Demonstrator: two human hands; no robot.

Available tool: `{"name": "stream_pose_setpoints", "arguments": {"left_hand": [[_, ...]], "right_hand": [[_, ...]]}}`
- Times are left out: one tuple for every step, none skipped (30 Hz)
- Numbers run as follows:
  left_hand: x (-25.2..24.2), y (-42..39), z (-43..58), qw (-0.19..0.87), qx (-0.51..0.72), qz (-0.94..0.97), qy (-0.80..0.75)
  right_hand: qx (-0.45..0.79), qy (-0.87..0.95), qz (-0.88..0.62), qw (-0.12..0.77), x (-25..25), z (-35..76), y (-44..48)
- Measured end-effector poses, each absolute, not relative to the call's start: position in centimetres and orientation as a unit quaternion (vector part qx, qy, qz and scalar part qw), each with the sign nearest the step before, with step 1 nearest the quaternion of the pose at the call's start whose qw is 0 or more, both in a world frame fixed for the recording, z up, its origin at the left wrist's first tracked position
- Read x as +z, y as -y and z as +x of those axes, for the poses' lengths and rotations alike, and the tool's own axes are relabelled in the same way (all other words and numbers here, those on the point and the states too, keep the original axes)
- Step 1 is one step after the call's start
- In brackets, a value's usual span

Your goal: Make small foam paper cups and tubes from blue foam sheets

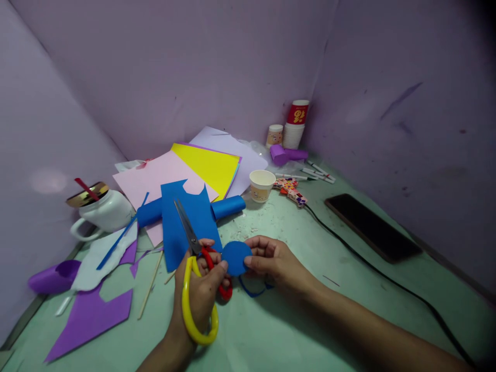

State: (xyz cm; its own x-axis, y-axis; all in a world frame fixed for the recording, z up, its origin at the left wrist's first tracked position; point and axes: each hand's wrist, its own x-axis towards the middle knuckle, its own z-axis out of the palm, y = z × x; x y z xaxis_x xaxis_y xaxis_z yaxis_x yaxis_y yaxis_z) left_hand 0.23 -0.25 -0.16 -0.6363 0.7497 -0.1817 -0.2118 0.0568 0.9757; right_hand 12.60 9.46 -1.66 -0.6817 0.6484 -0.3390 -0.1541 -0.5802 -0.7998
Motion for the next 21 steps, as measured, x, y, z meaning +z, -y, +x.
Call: {"name": "stream_pose_setpoints", "arguments": {"left_hand": [[-0.1, 0.3, 0.2, 0.371, 0.652, 0.216, -0.625], [-0.1, 0.3, 0.2, 0.373, 0.651, 0.218, -0.624], [-0.1, 0.2, 0.3, 0.376, 0.649, 0.218, -0.624], [-0.1, 0.2, 0.4, 0.380, 0.646, 0.220, -0.624], [-0.1, 0.2, 0.5, 0.382, 0.643, 0.223, -0.626], [-0.1, 0.2, 0.6, 0.384, 0.639, 0.226, -0.627], [0.0, 0.1, 0.7, 0.386, 0.635, 0.226, -0.630], [0.1, 0.1, 0.8, 0.388, 0.631, 0.226, -0.633], [0.3, 0.1, 0.8, 0.390, 0.628, 0.225, -0.635], [0.4, 0.2, 0.7, 0.390, 0.626, 0.224, -0.637], [0.7, 0.3, 0.5, 0.390, 0.622, 0.224, -0.641], [1.0, 0.4, 0.2, 0.389, 0.613, 0.229, -0.649], [1.3, 0.6, -0.2, 0.381, 0.597, 0.242, -0.663], [1.7, 0.8, -0.7, 0.363, 0.571, 0.267, -0.686], [2.0, 1.0, -1.3, 0.335, 0.535, 0.300, -0.715], [2.3, 1.1, -1.8, 0.296, 0.491, 0.339, -0.746], [2.5, 1.3, -2.4, 0.255, 0.444, 0.379, -0.771], [2.7, 1.4, -2.9, 0.218, 0.400, 0.416, -0.787], [2.7, 1.6, -3.2, 0.193, 0.364, 0.447, -0.794], [2.6, 1.7, -3.5, 0.182, 0.338, 0.472, -0.794], [2.4, 1.9, -3.7, 0.184, 0.321, 0.490, -0.789]], "right_hand": [[0.831, 0.389, -0.314, 0.244, -1.7, 12.6, -9.4], [0.831, 0.390, -0.311, 0.246, -1.7, 12.6, -9.3], [0.831, 0.391, -0.307, 0.249, -1.7, 12.6, -9.3], [0.831, 0.392, -0.305, 0.249, -1.7, 12.5, -9.2], [0.831, 0.393, -0.305, 0.247, -1.7, 12.5, -9.0], [0.832, 0.394, -0.306, 0.243, -1.7, 12.5, -9.0], [0.832, 0.394, -0.310, 0.239, -1.6, 12.5, -8.9], [0.831, 0.392, -0.315, 0.236, -1.5, 12.5, -8.9], [0.831, 0.387, -0.323, 0.237, -1.3, 12.5, -8.9], [0.830, 0.378, -0.331, 0.241, -1.1, 12.5, -9.0], [0.829, 0.367, -0.340, 0.250, -0.9, 12.5, -9.1], [0.827, 0.355, -0.349, 0.260, -0.8, 12.5, -9.3], [0.826, 0.343, -0.357, 0.268, -0.6, 12.5, -9.5], [0.825, 0.333, -0.364, 0.275, -0.4, 12.5, -9.6], [0.824, 0.326, -0.369, 0.280, -0.3, 12.5, -9.8], [0.822, 0.323, -0.372, 0.285, -0.1, 12.5, -10.0], [0.820, 0.322, -0.374, 0.290, -0.1, 12.5, -10.1], [0.817, 0.323, -0.375, 0.295, 0.0, 12.6, -10.1], [0.814, 0.325, -0.376, 0.300, 0.0, 12.6, -10.2], [0.811, 0.328, -0.376, 0.306, 0.0, 12.6, -10.2], [0.809, 0.331, -0.374, 0.309, -0.1, 12.6, -10.3]]}}
